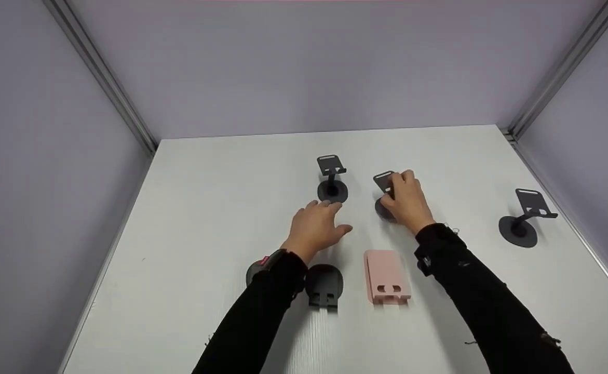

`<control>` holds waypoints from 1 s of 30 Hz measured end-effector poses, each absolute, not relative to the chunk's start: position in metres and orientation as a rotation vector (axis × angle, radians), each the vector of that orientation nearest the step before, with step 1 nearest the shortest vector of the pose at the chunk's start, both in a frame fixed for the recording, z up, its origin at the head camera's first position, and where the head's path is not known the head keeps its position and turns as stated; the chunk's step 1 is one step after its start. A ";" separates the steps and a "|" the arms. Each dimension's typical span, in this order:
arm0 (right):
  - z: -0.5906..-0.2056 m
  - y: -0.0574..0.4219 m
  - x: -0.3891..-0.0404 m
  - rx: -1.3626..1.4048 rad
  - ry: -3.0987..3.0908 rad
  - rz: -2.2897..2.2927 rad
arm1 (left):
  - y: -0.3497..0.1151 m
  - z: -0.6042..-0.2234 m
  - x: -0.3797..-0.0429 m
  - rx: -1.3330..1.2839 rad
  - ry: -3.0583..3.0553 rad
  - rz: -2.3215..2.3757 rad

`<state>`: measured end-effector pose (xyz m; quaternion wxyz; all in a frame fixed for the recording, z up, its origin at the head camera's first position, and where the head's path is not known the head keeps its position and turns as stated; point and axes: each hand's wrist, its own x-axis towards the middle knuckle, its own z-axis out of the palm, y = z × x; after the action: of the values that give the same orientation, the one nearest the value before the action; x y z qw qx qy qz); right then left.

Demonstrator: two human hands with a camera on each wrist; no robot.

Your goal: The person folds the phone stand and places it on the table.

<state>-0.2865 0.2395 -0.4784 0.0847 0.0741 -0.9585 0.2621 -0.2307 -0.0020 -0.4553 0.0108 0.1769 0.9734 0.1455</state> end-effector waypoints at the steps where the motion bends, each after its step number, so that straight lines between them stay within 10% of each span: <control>1: -0.477 0.237 -0.286 0.247 -2.850 0.789 | -0.002 -0.455 -0.231 0.540 3.036 0.473; 30: -0.462 0.169 -0.257 0.716 -2.601 0.898 | 0.001 -0.443 -0.251 0.084 2.773 1.508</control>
<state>-0.2575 0.1685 -0.4622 0.1487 0.2490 -0.9046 0.3123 -0.2506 0.0014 -0.4435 -0.0082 0.0267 0.8782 0.4775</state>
